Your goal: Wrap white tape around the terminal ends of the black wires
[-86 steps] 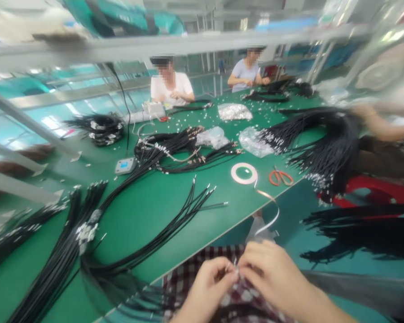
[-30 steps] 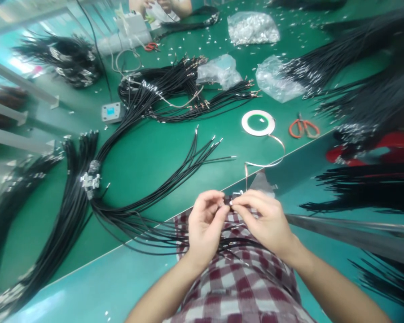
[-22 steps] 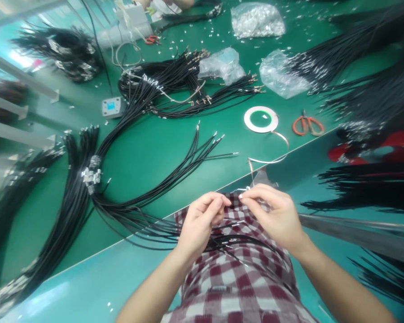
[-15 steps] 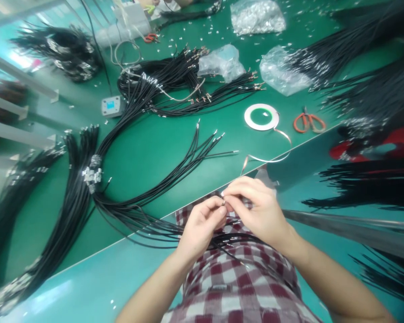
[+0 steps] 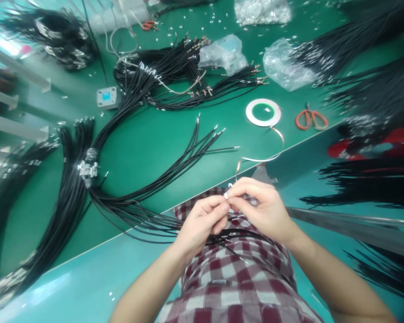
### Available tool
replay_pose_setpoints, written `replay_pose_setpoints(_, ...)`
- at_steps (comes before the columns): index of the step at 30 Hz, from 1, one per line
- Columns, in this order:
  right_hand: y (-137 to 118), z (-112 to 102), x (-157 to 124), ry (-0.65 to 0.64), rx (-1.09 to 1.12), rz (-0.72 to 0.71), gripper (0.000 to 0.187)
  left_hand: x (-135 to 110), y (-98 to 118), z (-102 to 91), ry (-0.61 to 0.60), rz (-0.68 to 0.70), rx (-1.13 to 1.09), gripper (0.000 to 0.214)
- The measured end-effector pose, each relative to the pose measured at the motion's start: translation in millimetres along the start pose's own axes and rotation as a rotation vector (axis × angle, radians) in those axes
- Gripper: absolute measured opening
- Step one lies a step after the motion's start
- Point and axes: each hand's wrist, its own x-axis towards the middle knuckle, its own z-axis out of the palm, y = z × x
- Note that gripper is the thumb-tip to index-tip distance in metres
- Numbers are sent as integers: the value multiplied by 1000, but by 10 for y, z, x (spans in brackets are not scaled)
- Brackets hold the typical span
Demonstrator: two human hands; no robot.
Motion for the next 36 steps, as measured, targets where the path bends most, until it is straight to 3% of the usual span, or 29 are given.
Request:
replay_pose_setpoints(6, -41, -94, -53, 105, -63, 56, 10, -68, 28, 20, 44, 46, -78, 32)
replay_pose_setpoints(11, -43, -124, -91, -71, -28, 168, 10, -114, -27, 30, 87, 156, -80, 31)
replay_pose_setpoints(16, -49, -59, -71, -90, 48, 219, 13, -132, -69, 67, 146, 241, -56, 21)
replay_pose_setpoints(21, -54, -40, -55, -70, 72, 246, 10, -121, -75, 78, 224, 299, 14, 17)
replay_pose_setpoints(36, -67, 55, -72, 43, 203, 310, 11, -105, -106, 135, 296, 412, 109, 15)
